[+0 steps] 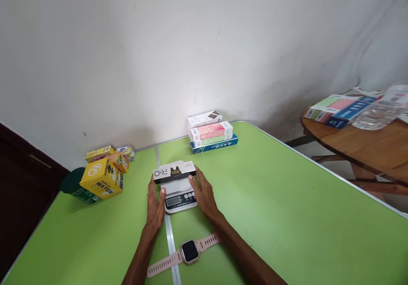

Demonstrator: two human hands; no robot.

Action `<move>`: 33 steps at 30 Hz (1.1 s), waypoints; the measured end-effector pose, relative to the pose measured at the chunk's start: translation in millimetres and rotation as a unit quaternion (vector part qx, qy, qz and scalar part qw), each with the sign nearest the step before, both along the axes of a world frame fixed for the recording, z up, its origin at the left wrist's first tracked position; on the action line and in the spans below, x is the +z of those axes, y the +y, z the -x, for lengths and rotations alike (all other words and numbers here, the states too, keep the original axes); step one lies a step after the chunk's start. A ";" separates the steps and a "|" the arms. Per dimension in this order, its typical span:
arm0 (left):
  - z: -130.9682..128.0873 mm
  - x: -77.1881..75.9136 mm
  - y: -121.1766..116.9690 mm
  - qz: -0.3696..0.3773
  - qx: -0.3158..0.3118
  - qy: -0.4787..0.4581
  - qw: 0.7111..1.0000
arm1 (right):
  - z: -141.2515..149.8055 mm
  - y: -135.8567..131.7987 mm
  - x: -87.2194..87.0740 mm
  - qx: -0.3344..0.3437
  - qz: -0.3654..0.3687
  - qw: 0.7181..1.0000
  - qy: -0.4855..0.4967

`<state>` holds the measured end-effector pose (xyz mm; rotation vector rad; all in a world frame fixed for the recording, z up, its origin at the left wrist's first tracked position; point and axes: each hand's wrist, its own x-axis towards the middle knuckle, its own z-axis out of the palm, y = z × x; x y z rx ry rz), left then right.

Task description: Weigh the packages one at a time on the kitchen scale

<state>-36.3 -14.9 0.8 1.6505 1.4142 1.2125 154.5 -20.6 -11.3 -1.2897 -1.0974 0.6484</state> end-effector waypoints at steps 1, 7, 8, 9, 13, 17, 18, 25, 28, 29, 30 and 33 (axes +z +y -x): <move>-4.6 5.5 0.8 -0.008 -0.005 0.005 1.000 | -2.9 0.1 4.2 -0.006 -0.005 1.000 0.005; -61.7 53.0 41.2 -0.052 -0.078 0.041 0.995 | -60.7 26.1 49.1 -0.092 -0.044 0.995 -0.016; -76.1 61.5 53.3 -0.047 -0.091 0.044 0.994 | -74.6 35.1 57.9 -0.111 -0.052 0.992 -0.030; -91.0 69.4 66.2 -0.044 -0.104 0.046 0.993 | -89.1 45.1 66.3 -0.127 -0.060 0.989 -0.045; -147.5 90.6 116.5 -0.073 -0.146 0.045 0.985 | -145.6 87.8 90.2 -0.170 -0.082 0.978 -0.092; -181.8 87.8 150.8 -0.068 -0.140 0.038 0.987 | -185.8 123.9 89.2 -0.188 -0.051 0.974 -0.115; -185.9 84.0 155.8 -0.058 -0.136 0.040 0.988 | -191.7 130.8 85.2 -0.185 -0.038 0.975 -0.120; -190.3 63.1 166.5 -0.047 -0.143 0.049 0.987 | -201.2 152.3 57.4 -0.166 -0.012 0.979 -0.120; -187.6 67.6 163.5 -0.040 -0.143 0.047 0.988 | -199.6 145.7 59.3 -0.165 -0.005 0.979 -0.119; -184.1 69.4 159.8 -0.031 -0.141 0.050 0.988 | -197.6 140.7 61.0 -0.169 0.000 0.978 -0.119; -178.2 70.4 154.2 -0.023 -0.139 0.052 0.989 | -194.2 134.1 62.6 -0.178 0.004 0.976 -0.121; -142.8 64.1 124.0 -0.011 -0.135 0.049 0.990 | -174.2 107.0 63.7 -0.226 -0.014 0.963 -0.149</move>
